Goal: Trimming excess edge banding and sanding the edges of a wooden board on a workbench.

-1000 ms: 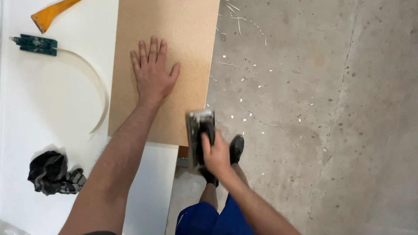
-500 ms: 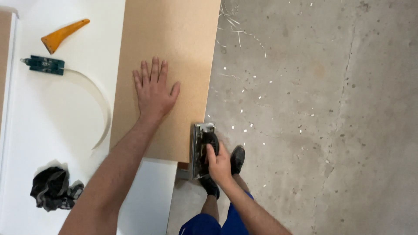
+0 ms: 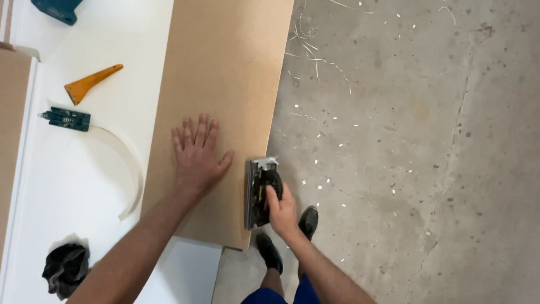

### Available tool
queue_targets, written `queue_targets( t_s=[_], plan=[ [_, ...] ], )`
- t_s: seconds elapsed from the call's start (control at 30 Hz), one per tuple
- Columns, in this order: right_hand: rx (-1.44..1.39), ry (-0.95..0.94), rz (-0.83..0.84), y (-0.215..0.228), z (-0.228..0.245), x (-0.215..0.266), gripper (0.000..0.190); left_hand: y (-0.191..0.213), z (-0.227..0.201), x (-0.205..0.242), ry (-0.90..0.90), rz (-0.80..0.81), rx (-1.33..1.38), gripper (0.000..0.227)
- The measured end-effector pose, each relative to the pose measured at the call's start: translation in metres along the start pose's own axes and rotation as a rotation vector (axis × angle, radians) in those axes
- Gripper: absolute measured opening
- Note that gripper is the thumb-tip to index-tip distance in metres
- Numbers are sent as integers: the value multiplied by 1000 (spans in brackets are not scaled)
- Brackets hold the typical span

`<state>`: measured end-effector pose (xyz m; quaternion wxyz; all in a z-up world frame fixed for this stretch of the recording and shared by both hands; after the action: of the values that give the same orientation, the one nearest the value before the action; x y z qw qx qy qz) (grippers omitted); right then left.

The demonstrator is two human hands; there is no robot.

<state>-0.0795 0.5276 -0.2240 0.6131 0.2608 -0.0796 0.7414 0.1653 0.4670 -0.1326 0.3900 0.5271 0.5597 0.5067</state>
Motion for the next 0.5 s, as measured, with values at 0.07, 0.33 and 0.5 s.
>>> queue_targets(
  t_s=[0.07,0.33,0.5],
  plan=[
    [-2,52,-3,9,22,-74,32,-1,-1,-1,6,11,-6,85],
    [-36,272,-80,29,139,-228,34,0,-1,-4,68,99,-6,88],
    [77,190,100,5,28,18,30,2,2,-1,-34,-97,-69,91]
  ],
)
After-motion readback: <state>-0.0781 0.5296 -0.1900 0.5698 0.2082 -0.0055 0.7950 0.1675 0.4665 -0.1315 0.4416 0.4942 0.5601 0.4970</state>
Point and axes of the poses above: each hand's wrist, its own x-axis away from the middle knuckle, its own y-axis out of the back of the hand, z = x × y, the point moved 5 cm from there along -x, towards the middle knuckle, and after that the axes turned 2 degrees about -z, right-handed, at the moved point
